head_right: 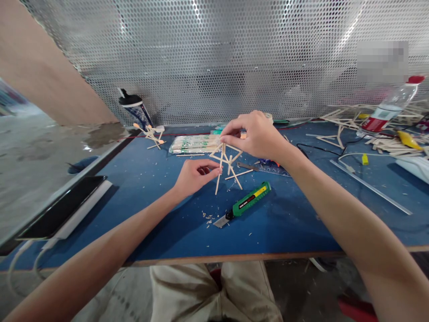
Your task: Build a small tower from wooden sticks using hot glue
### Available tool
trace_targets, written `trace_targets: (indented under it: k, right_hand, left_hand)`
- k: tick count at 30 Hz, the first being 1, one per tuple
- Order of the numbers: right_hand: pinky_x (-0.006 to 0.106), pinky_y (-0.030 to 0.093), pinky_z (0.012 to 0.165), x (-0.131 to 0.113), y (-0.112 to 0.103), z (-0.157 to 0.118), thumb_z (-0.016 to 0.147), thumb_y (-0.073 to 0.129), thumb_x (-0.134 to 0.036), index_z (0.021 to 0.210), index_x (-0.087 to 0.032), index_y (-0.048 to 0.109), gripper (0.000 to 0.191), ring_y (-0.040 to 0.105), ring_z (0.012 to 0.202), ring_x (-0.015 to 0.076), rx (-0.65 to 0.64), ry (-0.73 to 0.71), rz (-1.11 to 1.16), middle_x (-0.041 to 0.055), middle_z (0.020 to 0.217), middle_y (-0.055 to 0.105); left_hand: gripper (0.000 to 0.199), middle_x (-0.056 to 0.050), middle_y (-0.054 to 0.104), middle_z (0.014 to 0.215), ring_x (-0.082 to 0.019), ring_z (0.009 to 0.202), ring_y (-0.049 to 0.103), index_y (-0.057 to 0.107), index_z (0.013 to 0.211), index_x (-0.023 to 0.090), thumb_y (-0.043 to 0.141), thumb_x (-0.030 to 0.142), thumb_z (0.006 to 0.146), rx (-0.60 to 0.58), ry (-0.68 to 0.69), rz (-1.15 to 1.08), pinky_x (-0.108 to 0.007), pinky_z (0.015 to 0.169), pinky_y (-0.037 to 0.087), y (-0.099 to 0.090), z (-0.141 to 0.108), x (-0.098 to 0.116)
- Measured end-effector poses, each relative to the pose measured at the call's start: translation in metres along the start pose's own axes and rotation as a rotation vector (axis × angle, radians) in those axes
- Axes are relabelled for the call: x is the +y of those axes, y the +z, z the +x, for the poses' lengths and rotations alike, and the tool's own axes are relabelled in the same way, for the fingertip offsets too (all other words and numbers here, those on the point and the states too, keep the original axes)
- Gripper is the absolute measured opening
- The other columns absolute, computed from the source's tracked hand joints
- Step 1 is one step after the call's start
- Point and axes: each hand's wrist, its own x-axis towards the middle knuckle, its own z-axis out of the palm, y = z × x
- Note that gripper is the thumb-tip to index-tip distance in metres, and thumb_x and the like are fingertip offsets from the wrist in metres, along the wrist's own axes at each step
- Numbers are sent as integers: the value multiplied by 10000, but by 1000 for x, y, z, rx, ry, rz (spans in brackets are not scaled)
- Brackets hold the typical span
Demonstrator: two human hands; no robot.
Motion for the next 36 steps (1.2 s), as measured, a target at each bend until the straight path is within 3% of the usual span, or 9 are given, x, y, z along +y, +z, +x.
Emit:
trace_targets:
  k: [20, 36]
  right_hand:
    - [360, 429, 756, 1, 0, 0, 859, 655, -379, 881, -284, 783, 161, 643, 766, 194, -11, -2, -15, 9, 831, 750]
    - [347, 400, 736, -5, -2, 0, 870, 635, -411, 904, -296, 776, 185, 623, 722, 186, -32, -10, -67, 8, 778, 734]
  left_hand:
    - [305, -14, 748, 789, -95, 583, 597, 755, 905, 190, 512, 372, 934, -30, -19, -7, -227, 551, 460, -4, 1, -2]
    - [293, -25, 758, 768, -97, 531, 584, 766, 874, 192, 511, 334, 904, -14, -52, 115, -222, 508, 417, -6, 6, -17]
